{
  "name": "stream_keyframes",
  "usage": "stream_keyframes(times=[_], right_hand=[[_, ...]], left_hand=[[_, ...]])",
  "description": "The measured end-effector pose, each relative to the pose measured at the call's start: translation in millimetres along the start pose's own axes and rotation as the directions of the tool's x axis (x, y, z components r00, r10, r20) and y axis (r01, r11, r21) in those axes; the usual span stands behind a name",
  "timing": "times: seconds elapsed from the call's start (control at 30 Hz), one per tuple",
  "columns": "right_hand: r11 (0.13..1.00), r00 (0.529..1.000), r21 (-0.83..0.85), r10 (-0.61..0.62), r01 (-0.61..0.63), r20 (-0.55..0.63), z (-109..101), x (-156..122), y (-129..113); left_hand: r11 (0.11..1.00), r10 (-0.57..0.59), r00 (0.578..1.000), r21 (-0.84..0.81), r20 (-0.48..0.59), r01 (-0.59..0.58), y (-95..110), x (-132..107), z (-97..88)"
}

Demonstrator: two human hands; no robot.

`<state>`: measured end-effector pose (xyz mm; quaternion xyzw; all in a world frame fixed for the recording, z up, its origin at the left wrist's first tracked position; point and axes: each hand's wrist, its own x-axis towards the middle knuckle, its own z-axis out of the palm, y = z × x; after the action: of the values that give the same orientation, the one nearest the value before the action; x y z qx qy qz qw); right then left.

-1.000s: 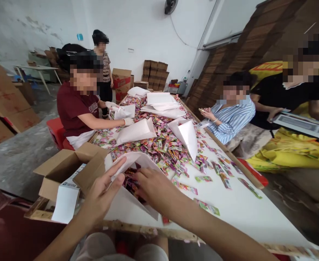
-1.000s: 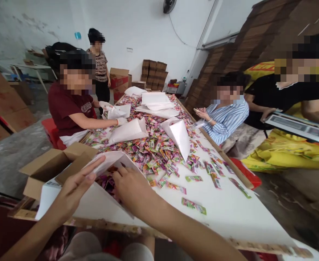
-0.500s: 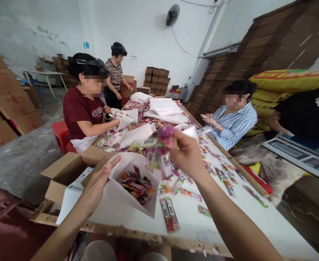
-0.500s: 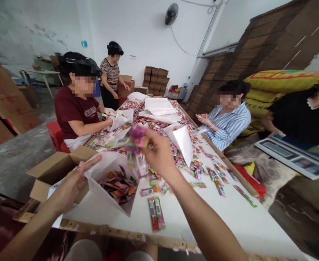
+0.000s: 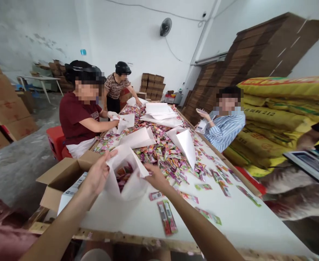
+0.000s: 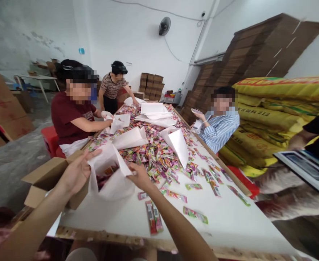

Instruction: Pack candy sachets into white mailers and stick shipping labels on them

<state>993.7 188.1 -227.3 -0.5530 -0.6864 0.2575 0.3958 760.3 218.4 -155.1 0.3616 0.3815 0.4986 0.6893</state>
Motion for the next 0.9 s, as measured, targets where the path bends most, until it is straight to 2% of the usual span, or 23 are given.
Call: stream_keyframes(times=[0.1, 0.2, 0.27, 0.33, 0.43, 0.53, 0.6, 0.77, 0.9], right_hand=[[0.996, 0.972, 0.083, -0.001, 0.021, -0.235, -6, 21, -6], [0.996, 0.932, 0.082, -0.012, 0.044, -0.363, -30, 35, -14], [0.996, 0.902, 0.070, -0.024, 0.061, -0.431, -44, 35, -20], [0.995, 0.867, 0.069, -0.025, 0.069, -0.498, -52, 32, -26], [0.993, 0.841, 0.088, -0.016, 0.075, -0.540, -59, 24, -33], [0.989, 0.816, 0.132, 0.017, 0.074, -0.578, -66, 15, -38], [0.980, 0.815, 0.188, 0.059, 0.062, -0.577, -69, 9, -38], [0.943, 0.839, 0.333, 0.171, 0.014, -0.517, -70, -15, -24], [0.893, 0.872, 0.446, 0.269, -0.066, -0.410, -61, -57, -2]], left_hand=[[0.988, 0.154, 0.988, 0.017, 0.020, -0.154, 11, 4, -0.3], [0.914, 0.400, 0.916, 0.060, 0.041, -0.402, 14, 6, -9.5], [0.877, 0.474, 0.880, 0.077, 0.028, -0.474, 5, 11, -17.9], [0.892, 0.444, 0.896, 0.079, 0.032, -0.445, -15, 18, -25.5], [0.920, 0.359, 0.926, 0.121, 0.121, -0.373, -57, 29, -30.4], [0.929, 0.284, 0.938, 0.184, 0.199, -0.321, -97, 35, -24.2], [0.928, 0.234, 0.944, 0.237, 0.233, -0.288, -116, 36, -15.6], [0.906, 0.145, 0.958, 0.355, 0.246, -0.229, -137, 34, -0.3], [0.888, 0.099, 0.962, 0.415, 0.253, -0.200, -144, 27, -8.8]])
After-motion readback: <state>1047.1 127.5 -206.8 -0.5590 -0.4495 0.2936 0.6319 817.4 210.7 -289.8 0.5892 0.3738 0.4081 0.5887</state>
